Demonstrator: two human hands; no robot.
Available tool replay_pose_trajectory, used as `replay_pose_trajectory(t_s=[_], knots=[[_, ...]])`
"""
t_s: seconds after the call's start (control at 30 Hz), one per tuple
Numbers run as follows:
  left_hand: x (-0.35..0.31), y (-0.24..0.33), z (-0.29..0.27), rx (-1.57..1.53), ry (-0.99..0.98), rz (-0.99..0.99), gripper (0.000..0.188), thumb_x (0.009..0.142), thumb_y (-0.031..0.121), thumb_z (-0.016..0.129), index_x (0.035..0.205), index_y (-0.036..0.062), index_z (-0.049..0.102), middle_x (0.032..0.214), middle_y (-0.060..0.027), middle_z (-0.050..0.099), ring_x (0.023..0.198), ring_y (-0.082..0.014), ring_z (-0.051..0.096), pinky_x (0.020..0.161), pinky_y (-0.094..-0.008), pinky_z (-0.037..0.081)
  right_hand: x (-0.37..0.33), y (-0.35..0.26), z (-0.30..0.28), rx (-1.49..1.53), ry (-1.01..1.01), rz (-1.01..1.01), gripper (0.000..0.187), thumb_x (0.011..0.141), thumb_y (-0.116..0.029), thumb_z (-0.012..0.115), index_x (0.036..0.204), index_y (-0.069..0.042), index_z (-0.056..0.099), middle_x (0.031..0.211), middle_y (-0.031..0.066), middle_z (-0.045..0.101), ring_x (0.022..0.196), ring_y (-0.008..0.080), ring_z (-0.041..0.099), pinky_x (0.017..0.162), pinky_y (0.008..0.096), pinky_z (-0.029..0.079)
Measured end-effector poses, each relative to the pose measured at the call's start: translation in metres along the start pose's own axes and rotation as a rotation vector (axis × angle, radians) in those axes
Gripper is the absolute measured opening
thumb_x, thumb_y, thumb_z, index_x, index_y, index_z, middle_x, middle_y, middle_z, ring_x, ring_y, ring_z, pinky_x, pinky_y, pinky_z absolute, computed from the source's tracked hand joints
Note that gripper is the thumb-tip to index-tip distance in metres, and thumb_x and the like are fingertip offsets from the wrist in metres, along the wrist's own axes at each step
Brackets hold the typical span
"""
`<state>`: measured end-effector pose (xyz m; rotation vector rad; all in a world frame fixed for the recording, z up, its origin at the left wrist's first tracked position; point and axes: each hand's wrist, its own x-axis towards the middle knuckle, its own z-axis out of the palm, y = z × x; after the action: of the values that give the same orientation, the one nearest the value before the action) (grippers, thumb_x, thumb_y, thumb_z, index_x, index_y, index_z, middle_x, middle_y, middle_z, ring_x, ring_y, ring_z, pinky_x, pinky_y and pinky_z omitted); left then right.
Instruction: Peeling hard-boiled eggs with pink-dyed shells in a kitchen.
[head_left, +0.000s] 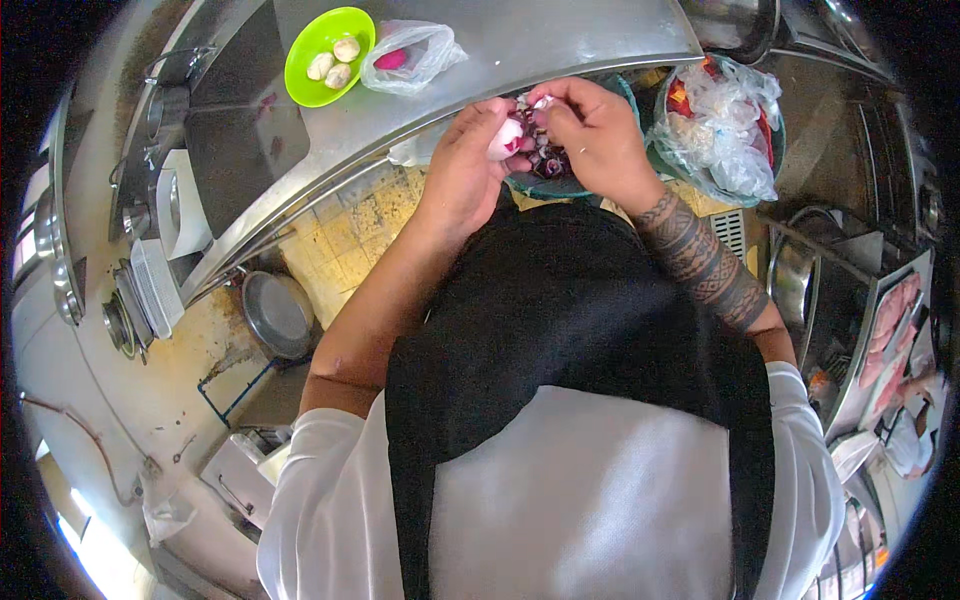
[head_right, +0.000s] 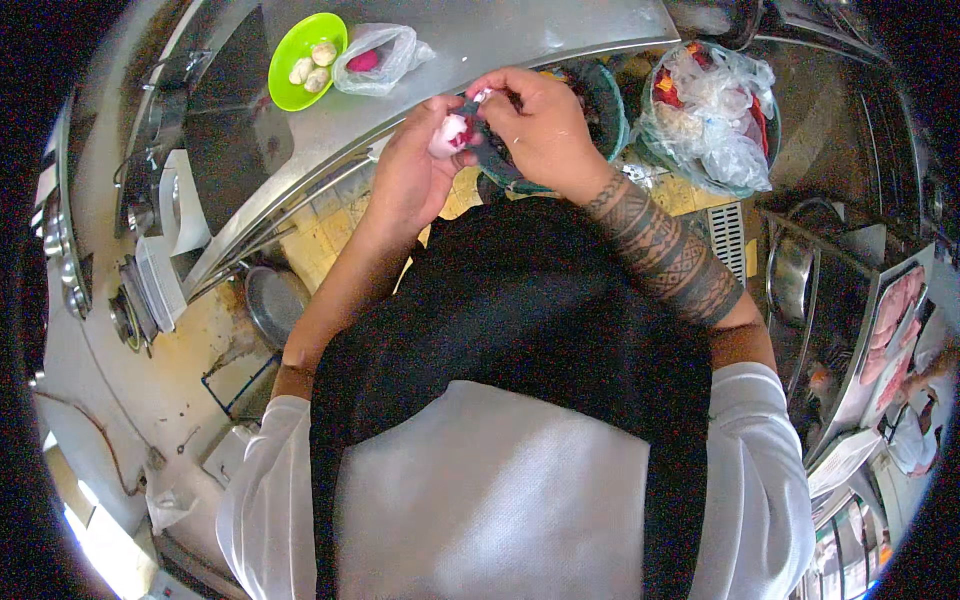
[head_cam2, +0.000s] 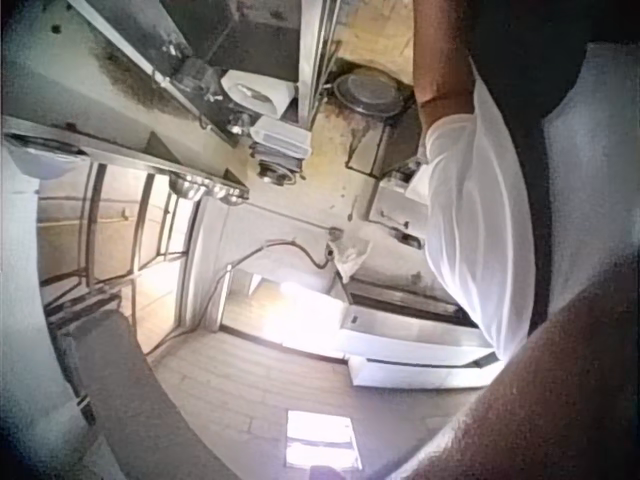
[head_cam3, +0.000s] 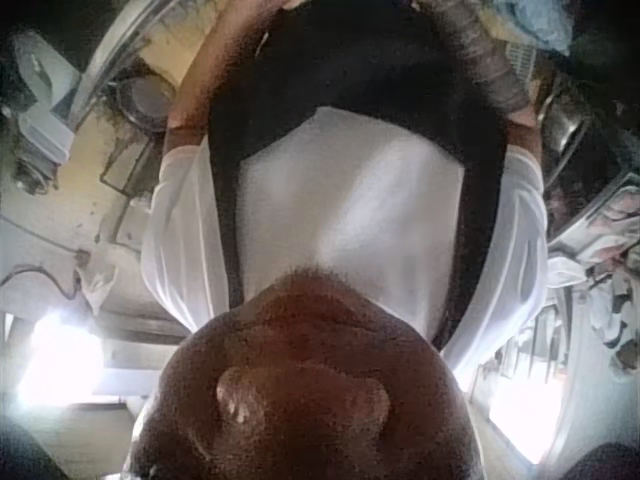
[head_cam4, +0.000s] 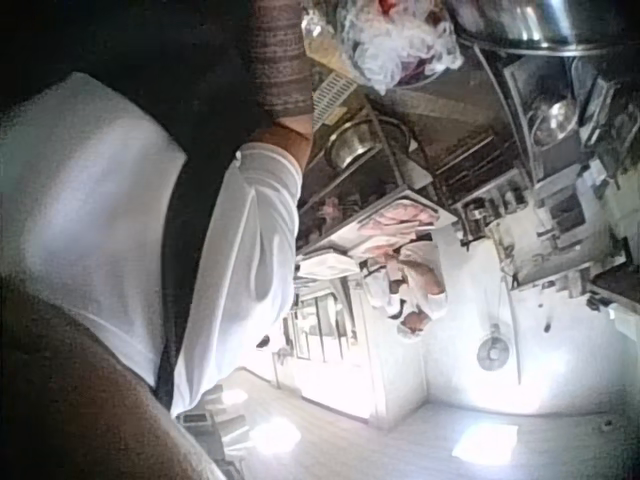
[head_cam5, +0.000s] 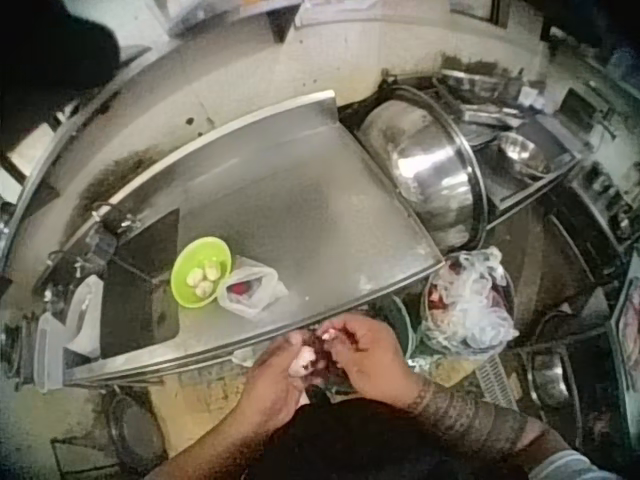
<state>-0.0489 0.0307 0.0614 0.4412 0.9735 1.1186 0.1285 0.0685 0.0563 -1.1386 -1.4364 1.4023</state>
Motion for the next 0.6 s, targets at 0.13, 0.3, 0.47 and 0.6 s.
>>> replay_pose_trajectory(t_s=[0.13,0.3,0.47,0.6], knots=[[0.005,-0.005,-0.004,-0.165,0.186,-0.061,0.028,0.106,0.031,0.055,0.110,0.0040,0.062,0.101,-0.0105,0.069,0.095,-0.0255,0.069,0.074,-0.0358,0.057,0.003,0.007,-0.009,-0.493,0.069,-0.283,0.028,0.092,-0.015,0.068,0.116,-0.002,0.069,0.110,0.0205,0.069,0.102,0.0368,0.067,0.090,0.0411,0.053],[0.012,-0.010,-0.011,-0.241,0.181,-0.017,0.025,0.107,0.029,0.053,0.109,0.0048,0.060,0.098,-0.0089,0.066,0.092,-0.0225,0.066,0.079,-0.0366,0.054,-0.006,0.002,0.010,-0.430,-0.097,-0.253,0.037,0.091,-0.023,0.070,0.123,-0.005,0.066,0.124,0.0230,0.062,0.112,0.0404,0.061,0.097,0.0469,0.049],[0.015,-0.013,0.002,-0.263,0.169,0.021,0.029,0.109,0.032,0.048,0.111,0.0045,0.059,0.104,-0.0099,0.066,0.098,-0.0229,0.065,0.091,-0.0368,0.053,0.001,0.002,0.016,-0.563,-0.098,-0.462,0.035,0.094,-0.026,0.065,0.118,-0.001,0.064,0.108,0.0200,0.064,0.103,0.0409,0.062,0.092,0.0477,0.051],[0.013,-0.011,0.005,-0.225,0.176,0.010,0.033,0.110,0.034,0.044,0.112,0.0049,0.059,0.107,-0.0097,0.066,0.100,-0.0228,0.064,0.093,-0.0387,0.051,0.003,0.003,0.018,-0.560,-0.068,-0.544,0.027,0.097,-0.018,0.058,0.116,0.000,0.064,0.109,0.0203,0.065,0.101,0.0407,0.062,0.091,0.0478,0.051]])
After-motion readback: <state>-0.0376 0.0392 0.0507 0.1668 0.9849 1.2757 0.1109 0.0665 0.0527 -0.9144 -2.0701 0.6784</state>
